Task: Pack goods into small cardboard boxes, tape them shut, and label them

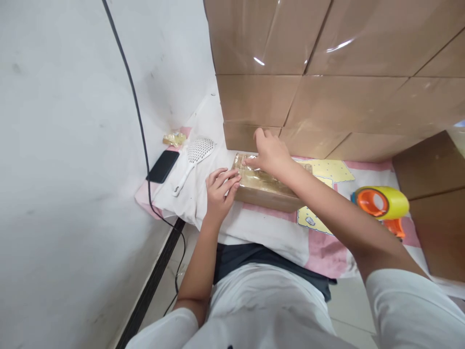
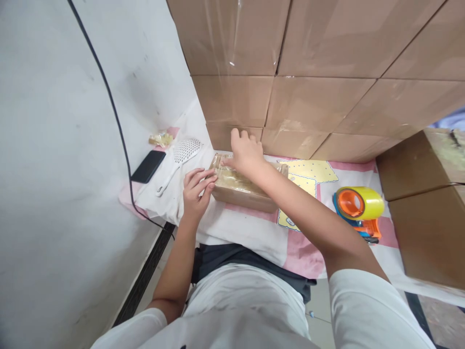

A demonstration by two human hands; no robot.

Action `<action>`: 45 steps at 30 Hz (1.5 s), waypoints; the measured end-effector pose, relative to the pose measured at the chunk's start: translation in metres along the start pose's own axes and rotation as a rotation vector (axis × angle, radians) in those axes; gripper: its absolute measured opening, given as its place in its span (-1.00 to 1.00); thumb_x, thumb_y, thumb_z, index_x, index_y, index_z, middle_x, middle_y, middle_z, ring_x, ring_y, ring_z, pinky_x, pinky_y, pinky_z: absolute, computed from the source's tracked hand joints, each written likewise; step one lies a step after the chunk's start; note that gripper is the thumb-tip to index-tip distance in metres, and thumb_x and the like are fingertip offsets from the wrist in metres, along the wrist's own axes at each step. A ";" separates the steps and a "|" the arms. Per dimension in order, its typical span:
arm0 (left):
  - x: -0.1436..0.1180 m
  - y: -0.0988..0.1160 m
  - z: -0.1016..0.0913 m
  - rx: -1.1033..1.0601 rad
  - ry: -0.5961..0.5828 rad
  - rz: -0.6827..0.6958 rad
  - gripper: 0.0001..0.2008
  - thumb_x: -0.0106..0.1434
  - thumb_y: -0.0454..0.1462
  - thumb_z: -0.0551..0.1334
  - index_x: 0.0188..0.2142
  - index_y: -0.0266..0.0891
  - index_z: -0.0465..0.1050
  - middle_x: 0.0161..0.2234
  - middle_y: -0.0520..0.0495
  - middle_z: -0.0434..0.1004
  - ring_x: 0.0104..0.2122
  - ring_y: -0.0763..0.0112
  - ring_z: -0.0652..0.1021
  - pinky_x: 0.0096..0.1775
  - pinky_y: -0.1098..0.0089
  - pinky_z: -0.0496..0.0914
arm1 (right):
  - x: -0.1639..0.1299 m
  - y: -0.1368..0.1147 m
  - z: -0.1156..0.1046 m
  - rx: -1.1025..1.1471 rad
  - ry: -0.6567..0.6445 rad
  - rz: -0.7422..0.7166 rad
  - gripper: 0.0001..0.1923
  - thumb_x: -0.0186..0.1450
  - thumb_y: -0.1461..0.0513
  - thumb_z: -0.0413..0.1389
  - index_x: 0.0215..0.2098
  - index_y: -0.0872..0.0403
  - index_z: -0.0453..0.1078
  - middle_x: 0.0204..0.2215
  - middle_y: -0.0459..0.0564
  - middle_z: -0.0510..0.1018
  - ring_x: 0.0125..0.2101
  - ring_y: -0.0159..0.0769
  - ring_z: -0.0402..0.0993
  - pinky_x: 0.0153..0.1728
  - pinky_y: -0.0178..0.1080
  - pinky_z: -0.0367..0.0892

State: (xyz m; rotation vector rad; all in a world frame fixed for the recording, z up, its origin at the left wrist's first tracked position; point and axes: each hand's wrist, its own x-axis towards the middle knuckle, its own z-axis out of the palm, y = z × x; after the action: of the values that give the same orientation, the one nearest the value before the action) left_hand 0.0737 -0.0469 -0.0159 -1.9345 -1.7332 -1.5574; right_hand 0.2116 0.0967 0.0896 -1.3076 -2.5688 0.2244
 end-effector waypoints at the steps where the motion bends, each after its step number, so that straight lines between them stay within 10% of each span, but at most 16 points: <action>1: 0.000 0.001 -0.001 0.016 -0.030 0.031 -0.77 0.48 -0.16 0.19 -0.08 -0.08 0.65 -0.02 -0.11 0.70 0.11 0.15 0.53 0.17 0.02 0.28 | 0.002 0.003 -0.001 0.021 -0.068 0.031 -0.37 0.23 -0.05 0.33 0.09 0.13 0.32 -0.02 0.29 0.53 -0.05 0.15 0.49 -0.07 0.07 0.39; 5: 0.002 0.006 -0.006 0.040 -0.154 0.158 -0.79 0.46 -0.26 0.22 -0.04 0.02 0.62 -0.02 -0.02 0.71 0.07 0.24 0.61 0.23 0.02 0.16 | 0.002 0.004 -0.003 0.062 -0.171 0.075 -0.59 0.31 -0.08 0.23 -0.14 0.08 0.46 -0.17 0.18 0.63 -0.14 0.07 0.56 -0.11 0.01 0.40; 13: -0.011 0.006 -0.005 0.168 -0.036 0.208 -0.77 0.48 -0.27 0.17 -0.11 -0.02 0.64 -0.09 -0.08 0.71 -0.03 0.28 0.65 0.12 0.11 0.24 | -0.022 0.043 -0.035 0.334 -0.043 -0.011 -0.76 0.40 0.09 0.12 -0.15 0.05 0.54 -0.17 0.11 0.68 -0.15 -0.07 0.59 -0.08 -0.06 0.43; 16: -0.014 0.003 -0.004 0.189 0.006 0.233 -0.77 0.46 -0.29 0.19 -0.09 -0.02 0.64 -0.13 -0.09 0.70 -0.06 0.28 0.66 0.08 0.13 0.25 | -0.075 0.084 -0.039 0.510 0.056 -0.030 -0.72 0.39 0.04 0.13 -0.07 0.01 0.53 -0.06 0.08 0.67 -0.03 -0.05 0.59 0.02 -0.02 0.45; 21: -0.018 0.002 -0.003 0.204 0.026 0.263 -0.76 0.37 -0.29 0.29 -0.01 -0.03 0.60 -0.09 -0.12 0.67 -0.04 0.22 0.64 0.07 0.13 0.28 | -0.206 0.150 -0.011 0.458 0.661 0.379 -0.86 0.36 0.10 0.16 -0.20 -0.08 0.55 -0.14 0.15 0.69 -0.07 0.01 0.63 0.02 0.06 0.48; 24: -0.024 -0.002 -0.003 0.217 0.081 0.228 -0.72 0.30 -0.23 0.37 0.01 -0.06 0.58 -0.05 -0.16 0.64 -0.03 0.13 0.63 0.09 0.10 0.31 | -0.266 0.167 0.003 0.488 0.776 0.550 -0.89 0.33 0.10 0.19 -0.26 -0.07 0.52 -0.25 0.12 0.68 -0.20 0.00 0.65 -0.08 0.08 0.53; 28: -0.026 -0.010 -0.007 0.243 0.173 0.114 -0.63 0.25 -0.11 0.37 0.03 -0.12 0.53 -0.01 -0.23 0.58 0.00 0.01 0.57 0.12 -0.04 0.35 | -0.282 0.168 0.011 0.563 0.547 0.542 -0.84 0.34 0.11 0.18 -0.22 0.00 0.52 -0.24 0.07 0.69 -0.22 -0.07 0.65 -0.12 0.00 0.55; 37: -0.029 0.004 -0.001 0.279 0.144 0.137 -0.56 0.34 -0.06 0.23 0.10 -0.25 0.45 0.04 -0.30 0.44 0.11 0.00 0.49 0.17 -0.10 0.38 | -0.209 0.166 0.020 0.190 -0.152 0.302 -0.59 0.43 0.31 0.03 0.19 0.09 0.47 0.05 0.19 0.54 -0.06 -0.06 0.57 -0.25 -0.17 0.38; 45: -0.025 0.006 0.003 0.318 0.093 0.200 -0.54 0.30 -0.16 0.25 0.11 -0.40 0.41 0.05 -0.35 0.42 0.16 0.00 0.46 0.20 -0.15 0.37 | -0.195 0.172 0.018 0.191 -0.181 0.255 -0.63 0.49 0.29 -0.01 0.16 0.04 0.51 -0.02 0.15 0.50 -0.14 -0.14 0.50 -0.35 -0.23 0.21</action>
State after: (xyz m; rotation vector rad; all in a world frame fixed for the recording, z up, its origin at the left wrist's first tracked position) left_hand 0.0844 -0.0640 -0.0325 -1.7848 -1.5814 -1.2009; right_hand 0.4496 0.0395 0.0001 -1.6019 -2.4395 0.6471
